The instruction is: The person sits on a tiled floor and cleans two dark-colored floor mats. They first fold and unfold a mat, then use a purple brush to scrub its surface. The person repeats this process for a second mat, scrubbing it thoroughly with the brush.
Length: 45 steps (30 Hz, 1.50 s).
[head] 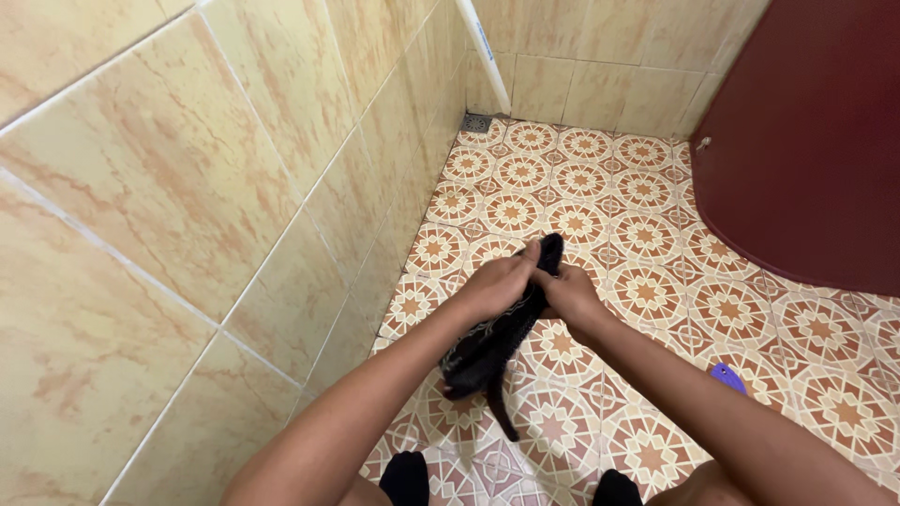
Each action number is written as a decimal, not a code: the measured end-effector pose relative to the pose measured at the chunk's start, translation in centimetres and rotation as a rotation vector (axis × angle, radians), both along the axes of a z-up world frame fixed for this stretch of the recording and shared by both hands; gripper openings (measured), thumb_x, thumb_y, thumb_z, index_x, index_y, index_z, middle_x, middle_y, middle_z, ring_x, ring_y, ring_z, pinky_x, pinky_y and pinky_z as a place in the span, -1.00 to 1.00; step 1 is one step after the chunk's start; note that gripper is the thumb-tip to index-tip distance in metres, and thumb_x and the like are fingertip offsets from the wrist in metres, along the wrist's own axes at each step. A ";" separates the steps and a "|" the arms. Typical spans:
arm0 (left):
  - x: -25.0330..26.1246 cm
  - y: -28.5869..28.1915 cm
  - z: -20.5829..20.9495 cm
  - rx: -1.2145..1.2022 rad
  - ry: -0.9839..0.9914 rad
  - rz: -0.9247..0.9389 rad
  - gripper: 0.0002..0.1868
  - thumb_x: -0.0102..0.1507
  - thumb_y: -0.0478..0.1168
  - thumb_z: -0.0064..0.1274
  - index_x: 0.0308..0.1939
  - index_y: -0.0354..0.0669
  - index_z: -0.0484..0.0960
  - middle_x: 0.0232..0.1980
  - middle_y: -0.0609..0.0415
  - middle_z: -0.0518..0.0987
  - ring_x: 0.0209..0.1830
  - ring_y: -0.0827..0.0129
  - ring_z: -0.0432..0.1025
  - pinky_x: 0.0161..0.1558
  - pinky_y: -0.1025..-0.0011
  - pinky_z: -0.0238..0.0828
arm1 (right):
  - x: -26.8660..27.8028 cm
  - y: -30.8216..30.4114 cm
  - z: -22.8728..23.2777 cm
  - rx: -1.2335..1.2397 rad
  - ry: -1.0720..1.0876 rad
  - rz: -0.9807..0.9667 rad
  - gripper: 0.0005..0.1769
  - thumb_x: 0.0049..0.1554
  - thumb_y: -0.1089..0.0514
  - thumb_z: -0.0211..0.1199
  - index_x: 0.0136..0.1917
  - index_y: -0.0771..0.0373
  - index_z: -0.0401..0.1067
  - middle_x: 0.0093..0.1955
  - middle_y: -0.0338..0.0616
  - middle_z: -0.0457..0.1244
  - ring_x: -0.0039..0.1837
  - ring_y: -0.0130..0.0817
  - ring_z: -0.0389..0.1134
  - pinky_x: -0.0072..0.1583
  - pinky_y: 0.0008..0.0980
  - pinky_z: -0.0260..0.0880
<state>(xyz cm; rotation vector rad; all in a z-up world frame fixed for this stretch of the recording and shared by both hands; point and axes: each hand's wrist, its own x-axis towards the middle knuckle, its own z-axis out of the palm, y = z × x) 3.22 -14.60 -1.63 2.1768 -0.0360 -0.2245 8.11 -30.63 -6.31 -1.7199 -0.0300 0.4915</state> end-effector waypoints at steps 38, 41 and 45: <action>-1.6 10.0 3.5 0.323 -0.677 0.323 -0.64 0.12 -0.25 0.11 0.02 -0.09 0.61 -0.07 -0.19 0.63 -0.06 -0.14 0.53 -0.06 0.04 0.48 | -0.4 -2.4 0.8 -0.732 -0.580 0.848 -0.62 0.22 -0.03 0.14 0.23 0.08 0.53 0.13 -0.17 0.45 0.06 -0.22 0.52 0.17 -0.23 0.49; -1.3 5.4 4.4 0.291 -0.445 0.216 -0.71 0.23 -0.05 0.12 -0.01 0.02 0.64 -0.12 -0.08 0.67 -0.08 -0.03 0.57 -0.02 0.09 0.46 | -0.3 -2.7 0.3 -0.808 -0.615 0.959 -0.62 0.19 -0.01 0.18 0.24 0.08 0.53 0.12 -0.13 0.44 0.10 -0.16 0.49 0.20 -0.19 0.46; -1.0 5.1 4.6 0.264 -0.568 0.134 -0.67 0.24 -0.02 0.15 0.03 -0.04 0.60 -0.10 -0.12 0.66 -0.06 -0.08 0.54 -0.05 0.06 0.47 | -0.7 -2.6 1.3 -0.970 -0.501 1.061 -0.62 0.22 -0.06 0.13 0.19 0.06 0.59 0.12 -0.13 0.46 0.15 -0.18 0.49 0.25 -0.25 0.44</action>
